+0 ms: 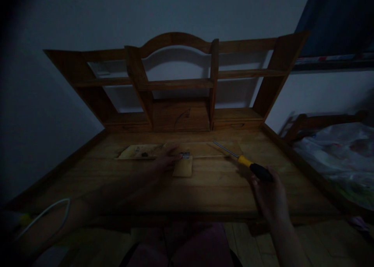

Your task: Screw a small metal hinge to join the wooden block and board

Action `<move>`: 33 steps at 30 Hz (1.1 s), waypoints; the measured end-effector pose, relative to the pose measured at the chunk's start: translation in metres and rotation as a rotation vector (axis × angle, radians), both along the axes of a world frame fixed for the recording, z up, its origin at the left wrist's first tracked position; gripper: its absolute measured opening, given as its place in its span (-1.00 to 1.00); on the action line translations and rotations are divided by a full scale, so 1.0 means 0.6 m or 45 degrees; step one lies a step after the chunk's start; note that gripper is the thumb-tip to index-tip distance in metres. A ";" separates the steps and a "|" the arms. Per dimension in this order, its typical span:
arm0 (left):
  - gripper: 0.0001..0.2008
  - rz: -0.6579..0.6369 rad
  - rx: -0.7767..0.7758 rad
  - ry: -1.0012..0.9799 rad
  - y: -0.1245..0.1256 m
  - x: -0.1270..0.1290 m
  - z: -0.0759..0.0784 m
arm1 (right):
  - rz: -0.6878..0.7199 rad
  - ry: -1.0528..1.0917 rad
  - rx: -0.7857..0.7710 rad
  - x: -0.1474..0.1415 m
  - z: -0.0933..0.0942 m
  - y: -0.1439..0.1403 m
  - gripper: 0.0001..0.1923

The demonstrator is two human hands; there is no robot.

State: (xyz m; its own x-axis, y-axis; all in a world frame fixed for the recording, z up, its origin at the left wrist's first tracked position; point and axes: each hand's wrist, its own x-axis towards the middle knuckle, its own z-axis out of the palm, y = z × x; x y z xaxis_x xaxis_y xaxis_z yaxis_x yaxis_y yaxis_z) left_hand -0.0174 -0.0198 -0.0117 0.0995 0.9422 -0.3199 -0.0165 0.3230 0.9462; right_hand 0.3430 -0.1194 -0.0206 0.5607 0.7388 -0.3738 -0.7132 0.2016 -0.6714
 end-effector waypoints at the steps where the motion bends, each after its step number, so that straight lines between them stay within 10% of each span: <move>1: -0.23 0.000 -0.004 -0.021 0.001 0.002 0.000 | -0.001 0.009 -0.009 -0.001 0.001 0.000 -0.88; 33: -0.17 -0.095 -0.101 -0.113 0.009 0.000 0.005 | 0.030 -0.008 0.058 0.000 0.000 -0.005 -0.92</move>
